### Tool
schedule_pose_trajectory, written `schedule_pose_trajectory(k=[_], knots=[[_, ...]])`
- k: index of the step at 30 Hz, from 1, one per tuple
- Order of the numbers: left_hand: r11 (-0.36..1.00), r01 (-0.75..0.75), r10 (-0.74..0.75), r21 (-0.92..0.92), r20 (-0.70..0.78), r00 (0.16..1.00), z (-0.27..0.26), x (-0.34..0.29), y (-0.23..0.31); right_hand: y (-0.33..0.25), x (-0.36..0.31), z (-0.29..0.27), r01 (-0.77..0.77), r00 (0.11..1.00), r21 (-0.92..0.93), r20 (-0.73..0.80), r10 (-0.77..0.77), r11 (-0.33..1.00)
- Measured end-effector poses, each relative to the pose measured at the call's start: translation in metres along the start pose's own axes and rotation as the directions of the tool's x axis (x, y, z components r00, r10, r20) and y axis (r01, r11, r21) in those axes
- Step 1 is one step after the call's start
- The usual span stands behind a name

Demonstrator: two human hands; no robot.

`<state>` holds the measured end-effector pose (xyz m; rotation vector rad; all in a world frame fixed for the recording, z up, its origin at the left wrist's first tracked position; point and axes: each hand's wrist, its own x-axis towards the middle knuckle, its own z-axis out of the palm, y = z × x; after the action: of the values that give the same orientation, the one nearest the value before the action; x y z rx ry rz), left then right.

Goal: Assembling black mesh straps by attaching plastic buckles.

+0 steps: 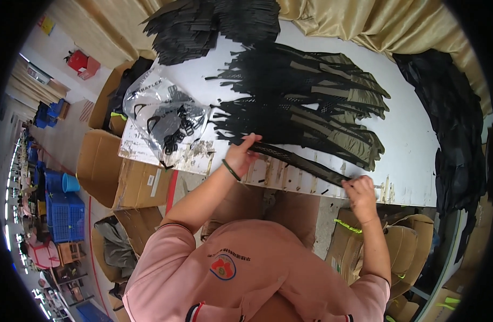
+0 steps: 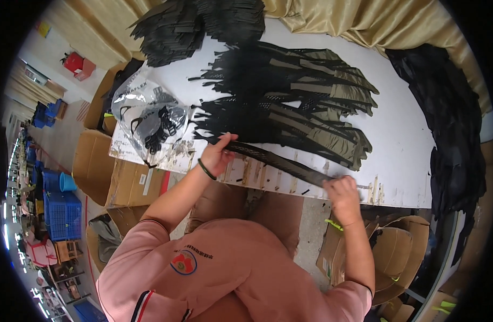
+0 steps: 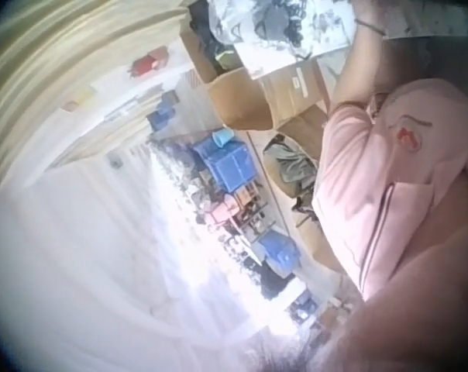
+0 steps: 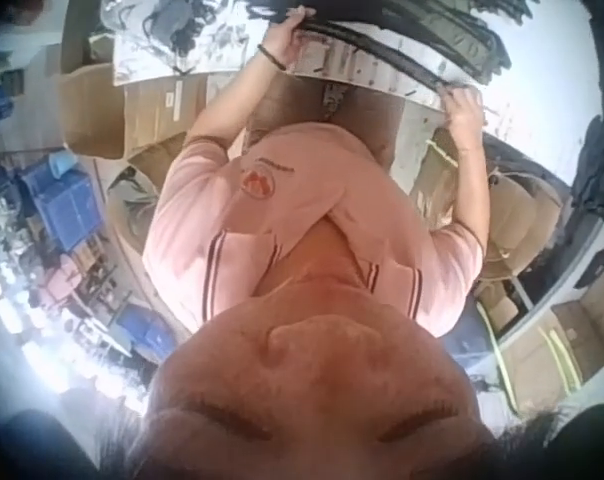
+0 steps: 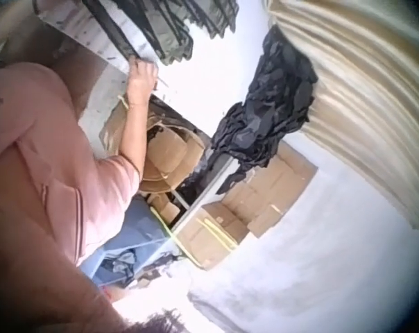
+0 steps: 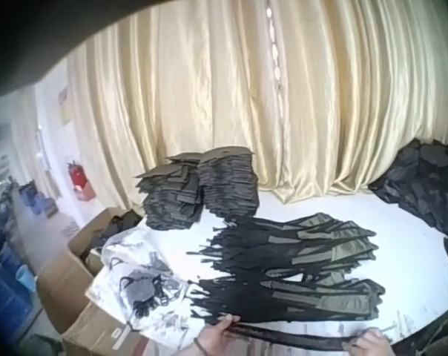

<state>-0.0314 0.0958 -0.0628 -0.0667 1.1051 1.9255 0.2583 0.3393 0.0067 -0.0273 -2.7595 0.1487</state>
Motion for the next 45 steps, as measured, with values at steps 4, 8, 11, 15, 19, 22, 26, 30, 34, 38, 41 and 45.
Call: schedule_pose_trajectory(k=[4,8,11,15,19,22,26,30,34,38,41,45], knots=[[0.991,-0.033,0.044,0.130,-0.084,0.995,-0.046,-0.024,0.003,0.017,-0.023,0.012,-0.128,0.992,-0.101,0.000,0.129,0.987],[0.940,-0.114,0.155,0.322,-0.105,0.982,-0.046,-0.049,0.000,-0.022,0.027,0.012,-0.206,0.979,-0.026,-0.015,0.206,0.978],[0.892,-0.268,0.302,0.363,-0.038,0.953,-0.043,-0.054,-0.005,-0.083,0.079,0.049,-0.233,0.957,0.332,-0.087,0.276,0.914],[0.829,-0.365,0.376,0.424,0.061,0.925,-0.045,-0.057,-0.013,-0.159,0.144,0.096,-0.071,0.992,0.589,-0.046,0.121,0.805],[0.623,-0.411,0.516,0.665,0.045,0.855,-0.079,-0.047,0.016,-0.163,0.152,0.152,-0.233,0.968,0.740,0.237,0.080,0.631],[0.134,-0.333,0.821,0.933,0.083,0.565,-0.115,-0.035,0.077,-0.158,0.153,0.159,-0.181,0.979,0.719,0.194,0.056,0.671],[-0.184,-0.109,0.753,0.977,0.212,0.623,-0.151,-0.014,0.112,-0.156,0.159,0.155,-0.210,0.970,0.773,0.241,0.030,0.599],[-0.227,-0.071,0.663,0.971,0.207,0.720,-0.159,-0.007,0.122,-0.158,0.165,0.154,-0.276,0.954,0.780,0.295,0.059,0.562],[-0.133,-0.205,0.705,0.970,0.238,0.668,-0.145,-0.011,0.117,-0.149,0.167,0.154,-0.471,0.880,0.790,0.451,0.150,0.392],[0.974,-0.121,0.107,0.190,0.085,0.991,-0.081,-0.059,0.086,-0.153,0.164,0.126,-0.489,0.862,0.871,0.475,0.175,0.043],[0.997,0.055,-0.042,-0.058,0.202,0.978,-0.064,-0.072,0.045,-0.158,0.162,0.112,-0.514,0.851,0.858,0.511,0.119,-0.005],[0.951,0.193,-0.107,-0.243,0.324,0.940,-0.050,-0.069,0.021,-0.153,0.151,0.111,-0.505,0.855,0.857,0.513,0.074,-0.105]])
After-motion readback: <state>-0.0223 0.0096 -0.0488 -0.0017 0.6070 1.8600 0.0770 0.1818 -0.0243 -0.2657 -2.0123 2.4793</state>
